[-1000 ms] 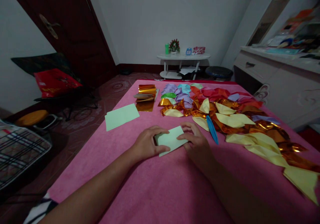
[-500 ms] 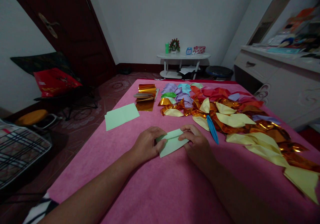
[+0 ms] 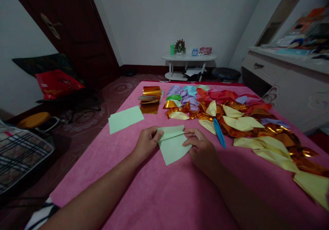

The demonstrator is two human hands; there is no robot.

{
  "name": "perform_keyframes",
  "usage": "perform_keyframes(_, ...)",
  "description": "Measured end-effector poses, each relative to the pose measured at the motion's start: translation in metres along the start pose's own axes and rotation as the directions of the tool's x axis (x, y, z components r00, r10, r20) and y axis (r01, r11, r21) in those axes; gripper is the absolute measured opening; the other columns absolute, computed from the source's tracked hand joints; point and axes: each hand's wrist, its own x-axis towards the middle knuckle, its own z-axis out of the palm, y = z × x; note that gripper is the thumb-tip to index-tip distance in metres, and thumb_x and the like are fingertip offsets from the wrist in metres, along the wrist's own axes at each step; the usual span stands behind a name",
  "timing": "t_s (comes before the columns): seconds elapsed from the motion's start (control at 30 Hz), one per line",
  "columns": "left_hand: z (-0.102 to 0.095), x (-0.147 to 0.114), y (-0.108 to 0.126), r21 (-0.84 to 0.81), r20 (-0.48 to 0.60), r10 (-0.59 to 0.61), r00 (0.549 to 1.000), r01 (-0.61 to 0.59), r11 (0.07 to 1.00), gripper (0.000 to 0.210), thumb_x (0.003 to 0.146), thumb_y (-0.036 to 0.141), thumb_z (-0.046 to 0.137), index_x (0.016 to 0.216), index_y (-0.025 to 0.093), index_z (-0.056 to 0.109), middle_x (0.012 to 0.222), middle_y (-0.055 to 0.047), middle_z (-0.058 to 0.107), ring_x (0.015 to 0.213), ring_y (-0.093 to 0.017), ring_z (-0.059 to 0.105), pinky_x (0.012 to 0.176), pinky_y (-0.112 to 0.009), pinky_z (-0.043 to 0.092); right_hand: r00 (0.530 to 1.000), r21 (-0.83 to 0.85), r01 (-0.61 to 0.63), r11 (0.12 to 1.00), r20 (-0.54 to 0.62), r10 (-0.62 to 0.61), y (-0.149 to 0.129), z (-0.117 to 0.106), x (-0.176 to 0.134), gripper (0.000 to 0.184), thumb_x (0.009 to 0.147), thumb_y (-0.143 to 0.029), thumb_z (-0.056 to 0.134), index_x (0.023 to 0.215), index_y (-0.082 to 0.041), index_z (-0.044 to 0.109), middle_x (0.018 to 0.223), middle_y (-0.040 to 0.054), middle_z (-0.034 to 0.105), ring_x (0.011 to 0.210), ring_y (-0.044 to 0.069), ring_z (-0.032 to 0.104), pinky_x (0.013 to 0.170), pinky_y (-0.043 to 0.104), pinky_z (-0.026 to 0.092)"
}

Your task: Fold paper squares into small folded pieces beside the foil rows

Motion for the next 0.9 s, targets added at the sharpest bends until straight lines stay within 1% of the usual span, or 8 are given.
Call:
perform_keyframes(0.1, 0.003, 0.0, 0.001, -0.163, -0.016, -0.045, 0.999, 0.041, 0.986, 0.016, 0.079, 0.029, 0.06, 0.078, 0.013, 0.057, 0.067, 0.001, 0.055, 0.06, -0.011, 0.052, 0.055, -0.021, 0.038, 1.0, 0.025, -0.017, 1.0, 0.014, 0.017, 0.0, 0.0, 0.0, 0.036, 0.059, 0.003, 0.042, 0.07, -0.02, 0.068, 0.11, 0.0066, 0.059, 0.095, 0.02, 0.061, 0.081, 0.032, 0.051)
perform_keyframes(0.23, 0.005, -0.001, 0.005, -0.319, -0.044, -0.095, 0.995, 0.076, 0.945, 0.024, 0.069, 0.025, 0.07, 0.083, 0.014, 0.054, 0.07, 0.003, 0.057, 0.06, -0.01, 0.054, 0.054, -0.019, 0.041, 0.995, 0.164, -0.1, 0.981, 0.003, 0.101, -0.003, -0.005, 0.002, 0.033, 0.066, -0.002, 0.044, 0.08, -0.021, 0.067, 0.107, 0.0064, 0.065, 0.098, 0.022, 0.062, 0.085, 0.034, 0.049)
perform_keyframes(0.33, 0.005, -0.001, 0.008, -0.384, -0.034, -0.122, 0.992, 0.1, 0.918, 0.03, 0.065, 0.025, 0.074, 0.085, 0.015, 0.054, 0.067, 0.004, 0.057, 0.056, -0.009, 0.053, 0.052, -0.018, 0.04, 0.942, 0.401, -0.301, 0.865, -0.013, 0.334, -0.008, -0.01, 0.005, 0.022, 0.083, -0.02, 0.045, 0.094, -0.02, 0.064, 0.095, 0.007, 0.069, 0.086, 0.021, 0.065, 0.074, 0.033, 0.052)
perform_keyframes(0.43, 0.006, -0.002, 0.012, -0.438, 0.03, -0.119, 0.992, 0.12, 0.891, 0.034, 0.064, 0.025, 0.076, 0.089, 0.015, 0.055, 0.066, 0.005, 0.057, 0.055, -0.008, 0.053, 0.052, -0.018, 0.041, 0.877, 0.546, -0.408, 0.732, 0.012, 0.48, -0.012, -0.01, 0.007, 0.028, 0.086, -0.039, 0.048, 0.101, -0.019, 0.062, 0.092, 0.007, 0.07, 0.08, 0.02, 0.066, 0.066, 0.029, 0.051)
perform_keyframes(0.57, 0.009, -0.005, 0.018, -0.461, 0.105, -0.086, 0.991, 0.125, 0.878, 0.036, 0.065, 0.025, 0.077, 0.092, 0.014, 0.056, 0.071, 0.002, 0.06, 0.058, -0.008, 0.055, 0.054, -0.018, 0.043, 0.877, 0.525, -0.444, 0.726, 0.087, 0.473, -0.012, -0.007, 0.008, 0.022, 0.074, -0.038, 0.064, 0.084, -0.019, 0.064, 0.068, 0.0002, 0.063, 0.061, 0.016, 0.06, 0.053, 0.023, 0.045)
perform_keyframes(0.67, 0.01, -0.007, 0.023, -0.438, 0.113, -0.077, 0.991, 0.119, 0.891, 0.034, 0.068, 0.029, 0.075, 0.093, 0.013, 0.058, 0.082, -0.003, 0.065, 0.066, -0.011, 0.059, 0.059, -0.021, 0.045, 0.884, 0.446, -0.432, 0.784, 0.035, 0.467, -0.012, -0.006, 0.007, 0.021, 0.073, -0.034, 0.064, 0.06, -0.018, 0.057, 0.052, -0.0045, 0.047, 0.046, 0.01, 0.045, 0.042, 0.021, 0.034)
perform_keyframes(0.77, 0.01, -0.008, 0.027, -0.396, 0.123, -0.083, 0.989, 0.125, 0.91, 0.036, 0.075, 0.037, 0.069, 0.099, 0.013, 0.059, 0.09, -0.007, 0.067, 0.072, -0.015, 0.061, 0.062, -0.023, 0.047, 0.9, 0.476, -0.371, 0.797, -0.026, 0.434, -0.014, -0.008, 0.007, 0.022, 0.073, -0.031, 0.065, 0.057, -0.018, 0.057, 0.057, -0.0033, 0.048, 0.051, 0.011, 0.046, 0.045, 0.021, 0.036)
perform_keyframes(0.9, 0.011, -0.008, 0.027, -0.382, 0.143, -0.066, 0.988, 0.116, 0.917, 0.035, 0.081, 0.043, 0.061, 0.097, 0.012, 0.061, 0.086, -0.007, 0.067, 0.072, -0.015, 0.062, 0.062, -0.023, 0.047, 0.933, 0.537, -0.276, 0.797, -0.047, 0.356, -0.016, -0.01, 0.007, 0.012, 0.075, -0.027, 0.065, 0.067, -0.018, 0.065, 0.083, 0.0039, 0.06, 0.074, 0.016, 0.058, 0.06, 0.023, 0.047)
